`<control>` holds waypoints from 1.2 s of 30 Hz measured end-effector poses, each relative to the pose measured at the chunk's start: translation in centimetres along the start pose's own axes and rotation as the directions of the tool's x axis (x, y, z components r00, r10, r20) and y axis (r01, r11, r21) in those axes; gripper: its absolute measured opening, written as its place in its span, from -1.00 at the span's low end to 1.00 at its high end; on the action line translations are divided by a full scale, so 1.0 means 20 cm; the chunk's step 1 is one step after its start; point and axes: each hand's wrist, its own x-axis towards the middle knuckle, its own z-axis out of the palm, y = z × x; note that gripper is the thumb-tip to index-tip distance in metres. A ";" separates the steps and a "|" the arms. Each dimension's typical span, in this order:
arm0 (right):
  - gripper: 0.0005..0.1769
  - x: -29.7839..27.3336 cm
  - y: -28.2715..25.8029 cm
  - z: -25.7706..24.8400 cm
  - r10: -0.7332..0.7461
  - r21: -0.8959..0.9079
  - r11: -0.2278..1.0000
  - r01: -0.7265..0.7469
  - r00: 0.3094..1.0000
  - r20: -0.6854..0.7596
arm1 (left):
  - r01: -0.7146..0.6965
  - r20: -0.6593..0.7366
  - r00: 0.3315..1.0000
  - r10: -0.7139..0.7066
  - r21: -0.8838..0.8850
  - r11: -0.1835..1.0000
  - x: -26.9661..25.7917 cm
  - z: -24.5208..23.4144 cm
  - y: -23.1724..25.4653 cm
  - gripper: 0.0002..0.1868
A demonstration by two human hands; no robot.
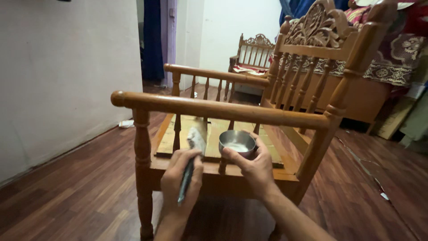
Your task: The person applies a clear coating to the wooden surfaces of a chair using a paintbrush and a small metal cup of liquid.
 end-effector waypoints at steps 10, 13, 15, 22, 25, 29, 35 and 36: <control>-0.13 -0.01 0.02 -0.03 0.064 -0.008 0.998 -0.064 0.997 -0.042 | -0.008 0.067 0.998 -0.001 0.131 0.991 0.00 0.03 0.01 -0.81; -0.11 -0.01 0.03 -0.04 -0.012 0.005 1.000 0.012 1.000 -0.016 | 0.023 0.116 0.992 -0.041 0.157 0.987 -0.02 0.01 -0.01 -0.81; -0.10 0.00 0.02 -0.04 -0.011 -0.001 1.000 0.011 1.000 -0.013 | -0.006 0.125 0.992 -0.015 0.167 0.986 -0.02 0.02 -0.02 -0.82; -0.08 -0.01 0.01 -0.06 0.000 -0.022 1.000 0.000 1.000 -0.018 | -0.013 0.230 0.971 -0.060 0.306 0.952 -0.03 0.05 -0.03 -0.80; -0.07 -0.01 0.03 -0.08 -0.017 -0.044 0.999 0.016 1.000 -0.013 | -0.112 0.154 0.985 0.074 0.252 0.961 -0.05 0.06 0.01 -0.78; -0.07 -0.02 0.05 -0.09 -0.016 -0.006 1.000 0.016 1.000 -0.008 | -0.151 0.295 0.955 0.043 0.356 0.922 -0.04 0.08 0.03 -0.82; -0.06 -0.02 0.05 -0.11 -0.011 -0.003 1.000 0.011 1.000 -0.009 | -0.240 0.201 0.962 0.186 0.298 0.924 -0.05 0.09 0.03 -0.78; -0.06 -0.02 0.05 -0.11 -0.001 -0.002 1.000 0.001 1.000 -0.009 | -0.199 0.242 0.963 0.121 0.327 0.924 -0.05 0.10 0.02 -0.79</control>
